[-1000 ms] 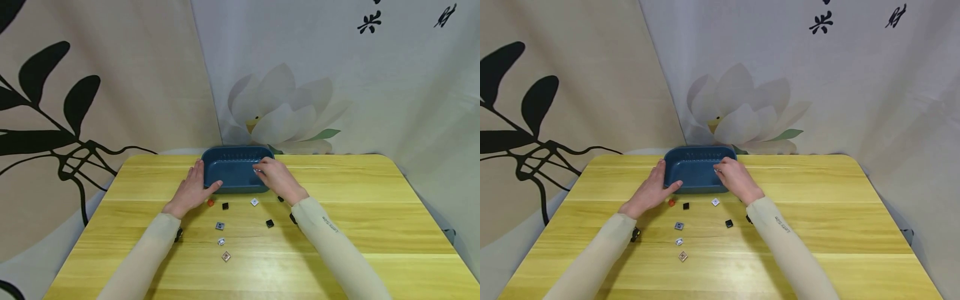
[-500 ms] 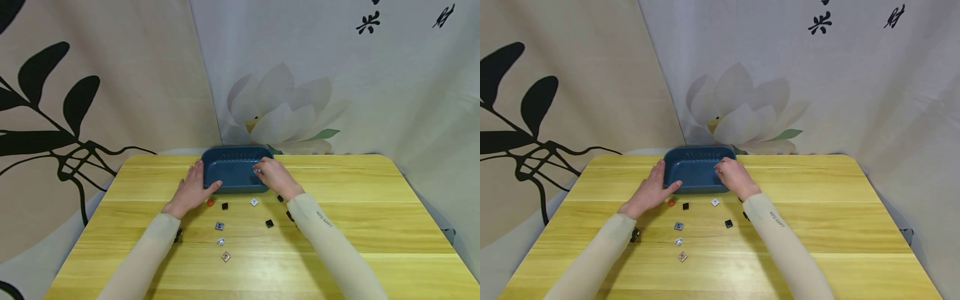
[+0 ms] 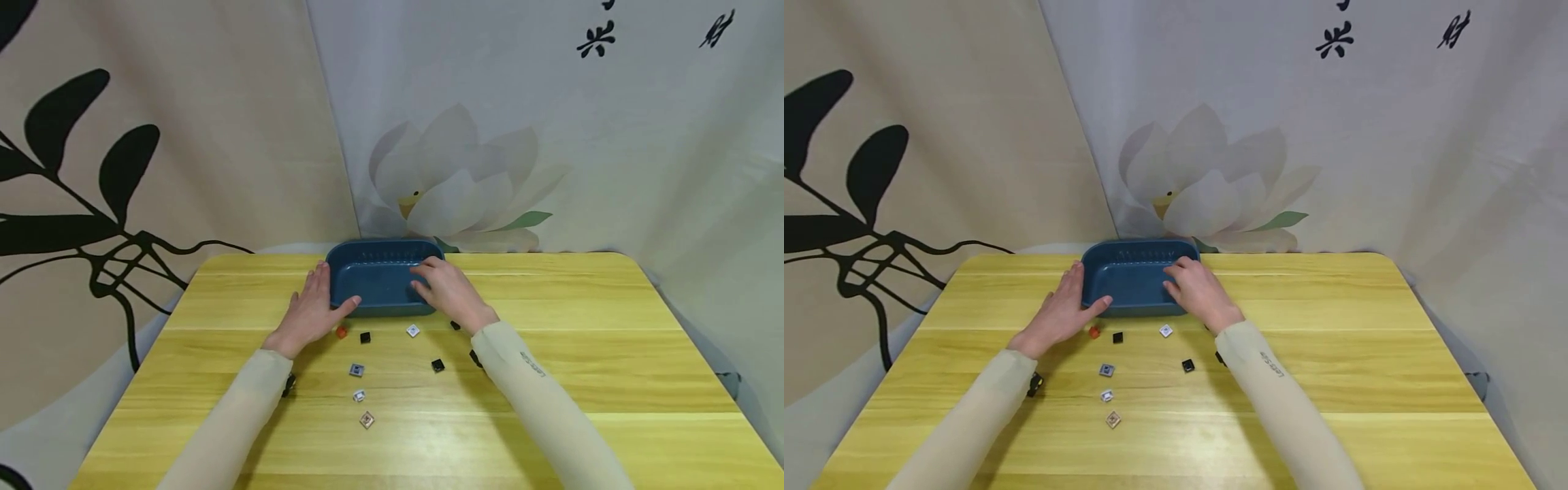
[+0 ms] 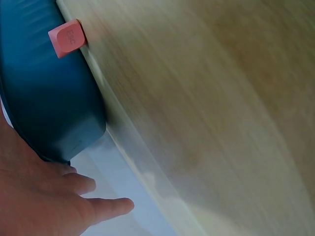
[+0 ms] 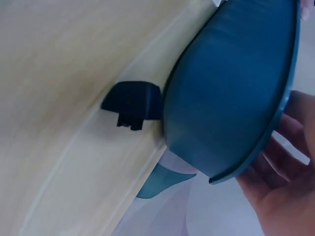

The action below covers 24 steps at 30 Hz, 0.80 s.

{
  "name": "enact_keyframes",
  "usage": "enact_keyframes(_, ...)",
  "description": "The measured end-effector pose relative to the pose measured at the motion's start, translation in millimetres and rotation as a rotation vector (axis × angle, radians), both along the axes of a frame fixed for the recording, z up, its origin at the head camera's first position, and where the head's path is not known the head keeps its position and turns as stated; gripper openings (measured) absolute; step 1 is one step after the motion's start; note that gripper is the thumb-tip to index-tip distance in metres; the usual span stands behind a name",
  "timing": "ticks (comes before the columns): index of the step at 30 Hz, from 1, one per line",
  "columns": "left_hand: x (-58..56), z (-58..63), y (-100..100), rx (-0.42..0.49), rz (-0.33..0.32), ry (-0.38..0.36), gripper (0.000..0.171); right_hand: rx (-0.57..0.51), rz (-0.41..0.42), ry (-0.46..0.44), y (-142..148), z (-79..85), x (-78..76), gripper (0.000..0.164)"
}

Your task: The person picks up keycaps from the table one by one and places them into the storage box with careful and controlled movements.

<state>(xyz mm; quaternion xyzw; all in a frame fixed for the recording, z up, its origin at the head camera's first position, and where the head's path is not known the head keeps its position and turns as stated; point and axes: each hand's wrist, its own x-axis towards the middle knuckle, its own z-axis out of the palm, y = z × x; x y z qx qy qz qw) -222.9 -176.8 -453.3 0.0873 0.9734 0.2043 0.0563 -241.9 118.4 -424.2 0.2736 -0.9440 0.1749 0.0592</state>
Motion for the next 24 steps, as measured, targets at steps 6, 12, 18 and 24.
enact_keyframes(6,0.0,0.2,-0.9,-0.014,-0.008,0.010,0.119,-0.040,-0.023,0.028,4.8,9.3,14.3,0.040)
enact_keyframes(12,-0.4,0.5,-2.5,-0.012,-0.006,0.008,0.116,-0.077,-0.023,0.056,14.6,26.0,33.3,0.043)
enact_keyframes(18,-1.0,0.9,-2.0,-0.014,-0.007,0.006,0.115,-0.097,-0.012,0.121,28.9,32.9,53.1,0.045)
enact_keyframes(24,-1.4,0.5,-0.7,-0.025,-0.015,0.009,0.118,-0.092,-0.021,0.187,43.1,23.6,70.1,0.044)
